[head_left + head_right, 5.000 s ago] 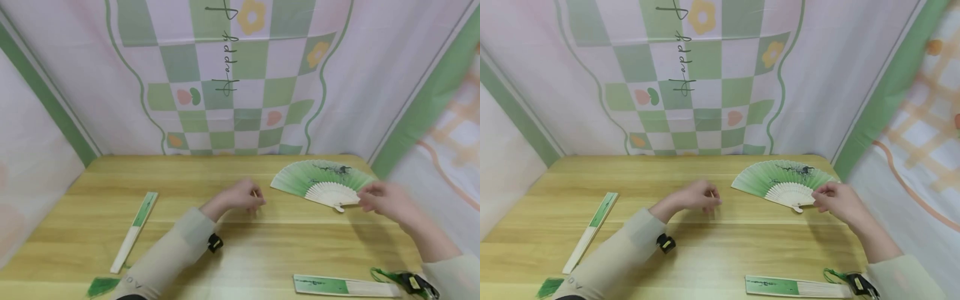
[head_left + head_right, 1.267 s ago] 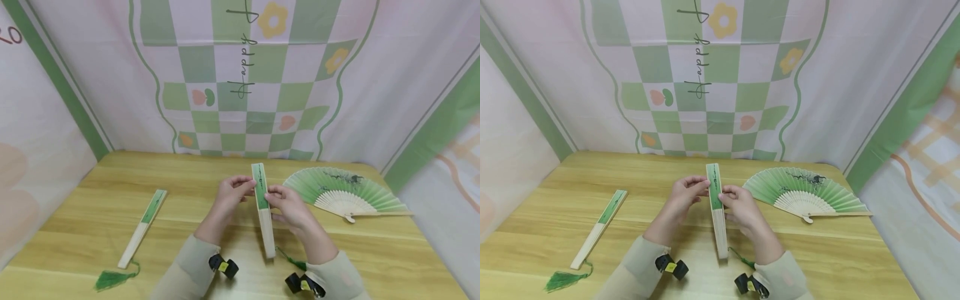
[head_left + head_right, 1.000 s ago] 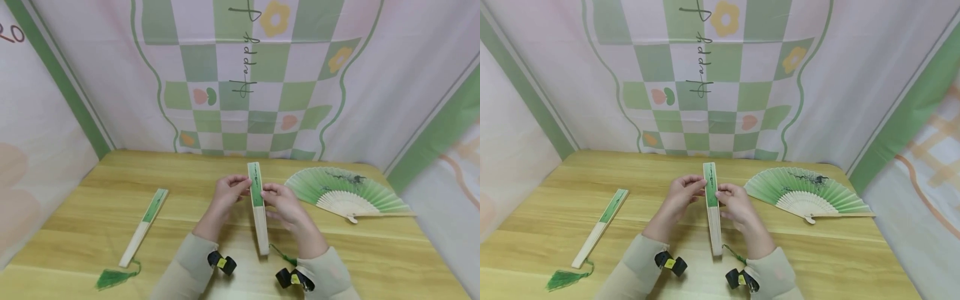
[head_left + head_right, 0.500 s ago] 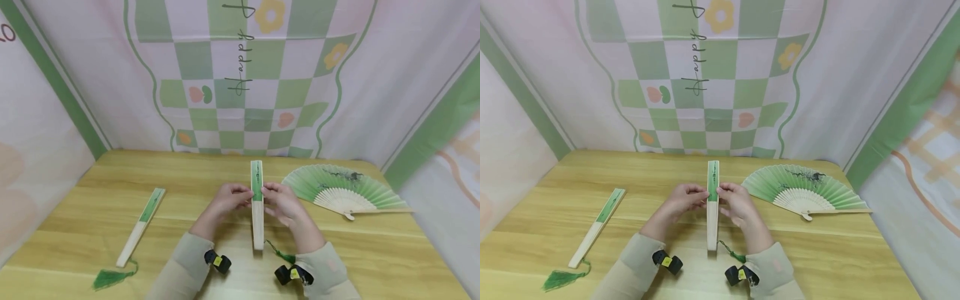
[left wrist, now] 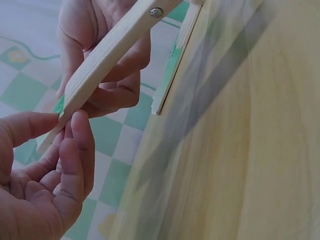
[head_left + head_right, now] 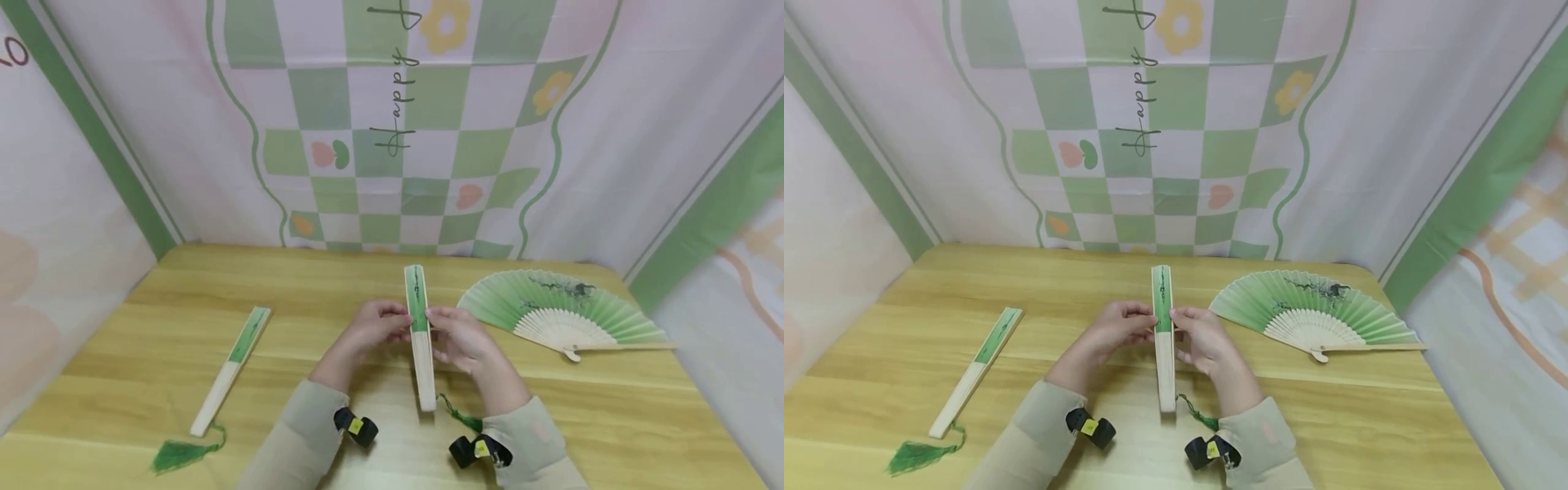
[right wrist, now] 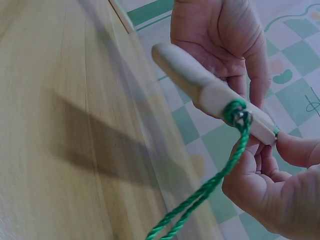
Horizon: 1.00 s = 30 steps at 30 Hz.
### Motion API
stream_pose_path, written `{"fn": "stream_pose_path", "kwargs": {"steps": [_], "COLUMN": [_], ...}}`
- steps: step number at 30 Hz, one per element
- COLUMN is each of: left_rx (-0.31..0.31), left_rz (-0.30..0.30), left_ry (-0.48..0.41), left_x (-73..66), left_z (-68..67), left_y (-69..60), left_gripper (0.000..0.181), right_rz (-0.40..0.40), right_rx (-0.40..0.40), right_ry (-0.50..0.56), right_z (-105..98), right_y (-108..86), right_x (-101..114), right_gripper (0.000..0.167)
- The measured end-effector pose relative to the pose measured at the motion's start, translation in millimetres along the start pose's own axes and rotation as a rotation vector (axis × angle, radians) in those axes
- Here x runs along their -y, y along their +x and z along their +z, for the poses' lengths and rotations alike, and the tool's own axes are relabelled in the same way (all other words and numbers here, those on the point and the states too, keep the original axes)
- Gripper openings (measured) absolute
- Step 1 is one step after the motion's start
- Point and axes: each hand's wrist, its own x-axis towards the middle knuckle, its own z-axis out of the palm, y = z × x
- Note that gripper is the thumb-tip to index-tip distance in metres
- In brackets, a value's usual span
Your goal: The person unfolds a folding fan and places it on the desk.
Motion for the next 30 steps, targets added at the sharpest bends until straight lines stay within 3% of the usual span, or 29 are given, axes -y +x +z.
{"fn": "stream_pose_path", "kwargs": {"steps": [11, 21, 30], "left_rx": [0.023, 0.023, 0.013], "left_rz": [0.019, 0.027, 0.024], "left_ry": [0.011, 0.004, -0.024], "left_x": [2.2, 1.4, 3.4], "left_z": [0.2, 0.4, -3.1], "left_y": [-2.9, -2.1, 1.5], "left_gripper": [0.025, 0.027, 0.024], "right_rz": [0.004, -0.011, 0.002], "right_rx": [0.055, -0.015, -0.126], "right_ry": [0.032, 0.019, 0.059], "right_z": [-3.5, -2.8, -6.9], "right_y": [-2.3, -0.6, 0.2], "right_x": [-5.6, -2.4, -1.8], "right_gripper": [0.025, 0.035, 0.023]}}
